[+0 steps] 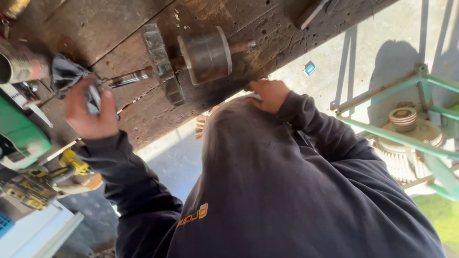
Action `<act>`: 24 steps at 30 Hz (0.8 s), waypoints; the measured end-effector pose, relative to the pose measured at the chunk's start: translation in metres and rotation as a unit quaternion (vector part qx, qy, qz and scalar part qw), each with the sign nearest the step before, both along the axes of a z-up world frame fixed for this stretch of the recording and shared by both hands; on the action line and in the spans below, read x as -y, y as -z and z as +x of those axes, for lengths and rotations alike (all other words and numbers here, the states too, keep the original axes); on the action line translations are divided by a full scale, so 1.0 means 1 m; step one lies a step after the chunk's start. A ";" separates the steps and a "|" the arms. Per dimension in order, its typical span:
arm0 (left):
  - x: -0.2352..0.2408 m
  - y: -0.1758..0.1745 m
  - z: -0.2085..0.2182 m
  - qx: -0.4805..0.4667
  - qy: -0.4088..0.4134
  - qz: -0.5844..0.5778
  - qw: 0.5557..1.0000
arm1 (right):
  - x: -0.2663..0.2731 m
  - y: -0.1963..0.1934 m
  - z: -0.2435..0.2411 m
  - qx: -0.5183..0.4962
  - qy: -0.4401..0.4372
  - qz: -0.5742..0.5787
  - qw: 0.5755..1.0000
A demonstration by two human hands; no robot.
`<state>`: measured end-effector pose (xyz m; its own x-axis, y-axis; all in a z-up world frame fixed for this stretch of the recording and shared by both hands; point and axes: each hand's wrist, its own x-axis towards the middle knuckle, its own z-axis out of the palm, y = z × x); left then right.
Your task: Cleaning an electric motor rotor and housing using a power drill equipped with a wire brush attachment.
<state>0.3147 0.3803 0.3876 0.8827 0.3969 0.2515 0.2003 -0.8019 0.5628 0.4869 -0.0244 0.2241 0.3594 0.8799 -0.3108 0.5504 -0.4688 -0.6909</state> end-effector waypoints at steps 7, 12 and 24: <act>-0.100 0.130 0.038 0.031 -0.164 0.020 0.986 | 0.021 0.007 0.094 -0.237 0.179 0.005 0.955; -0.099 0.159 0.034 0.019 -0.182 -0.054 0.982 | -0.006 0.057 0.109 -0.447 0.195 0.103 0.867; -0.067 0.130 0.062 0.004 -0.231 0.009 0.973 | -0.037 0.067 0.101 -0.428 0.244 0.020 0.870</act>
